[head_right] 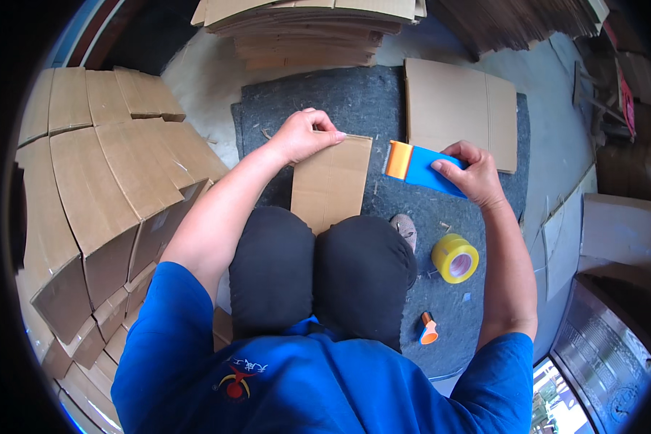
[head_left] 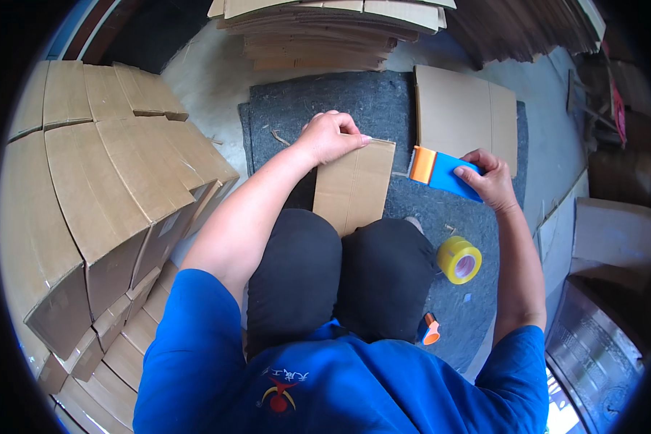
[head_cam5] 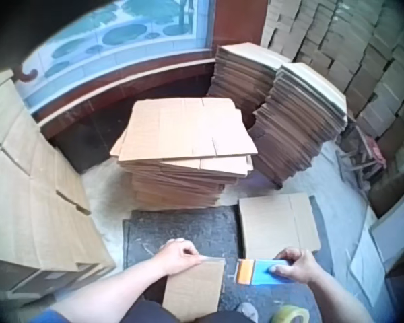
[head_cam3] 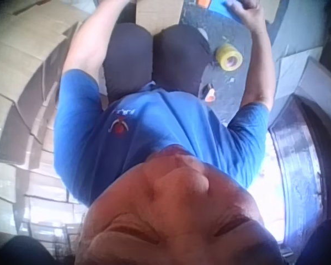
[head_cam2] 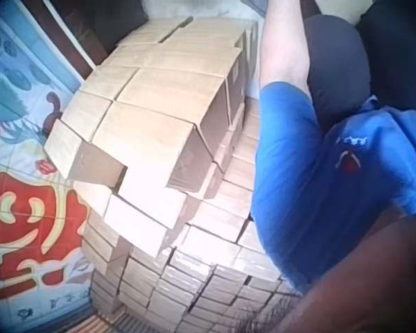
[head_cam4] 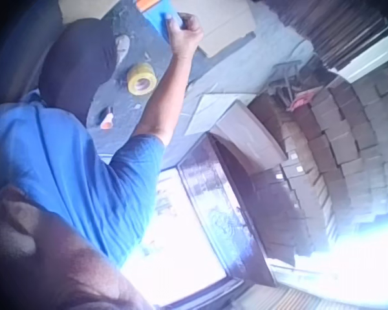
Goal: Folding flat cardboard pieces into boxes and sealing them with adhesive tape using a tape dispenser.
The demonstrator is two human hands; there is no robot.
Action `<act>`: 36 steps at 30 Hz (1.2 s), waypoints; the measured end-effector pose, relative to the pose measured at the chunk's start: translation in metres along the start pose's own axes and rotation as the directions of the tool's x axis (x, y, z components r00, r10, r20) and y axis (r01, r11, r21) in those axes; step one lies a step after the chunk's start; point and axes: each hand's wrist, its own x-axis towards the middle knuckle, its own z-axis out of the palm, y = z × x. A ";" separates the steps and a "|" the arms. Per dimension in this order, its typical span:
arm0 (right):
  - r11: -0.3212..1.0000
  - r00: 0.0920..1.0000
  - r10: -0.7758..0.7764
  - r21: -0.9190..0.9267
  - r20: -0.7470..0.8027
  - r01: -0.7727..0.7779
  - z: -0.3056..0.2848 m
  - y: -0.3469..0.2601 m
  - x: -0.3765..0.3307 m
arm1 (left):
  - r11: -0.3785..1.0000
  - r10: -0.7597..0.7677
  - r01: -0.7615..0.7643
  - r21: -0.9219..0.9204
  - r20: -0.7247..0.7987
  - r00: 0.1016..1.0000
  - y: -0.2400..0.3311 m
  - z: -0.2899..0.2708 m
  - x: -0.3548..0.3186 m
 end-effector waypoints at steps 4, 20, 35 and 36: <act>0.992 0.998 0.063 -0.107 -0.001 -0.063 -0.026 0.017 -0.008 | 0.993 -0.023 0.024 -0.118 0.014 1.000 0.005 -0.002 -0.002; 0.715 0.963 -0.263 -0.683 -0.065 0.150 0.158 0.000 0.018 | 0.270 -0.460 0.370 -0.889 0.219 0.861 -0.031 0.033 -0.011; 0.830 0.850 -0.072 0.442 -0.521 0.341 0.006 -0.050 -0.076 | 0.667 -0.029 0.027 -0.745 0.010 1.000 0.100 -0.045 -0.093; 0.798 0.834 -0.139 0.439 -0.534 0.414 0.002 -0.067 -0.089 | 0.614 0.048 0.011 -0.789 0.052 0.998 0.121 -0.044 -0.107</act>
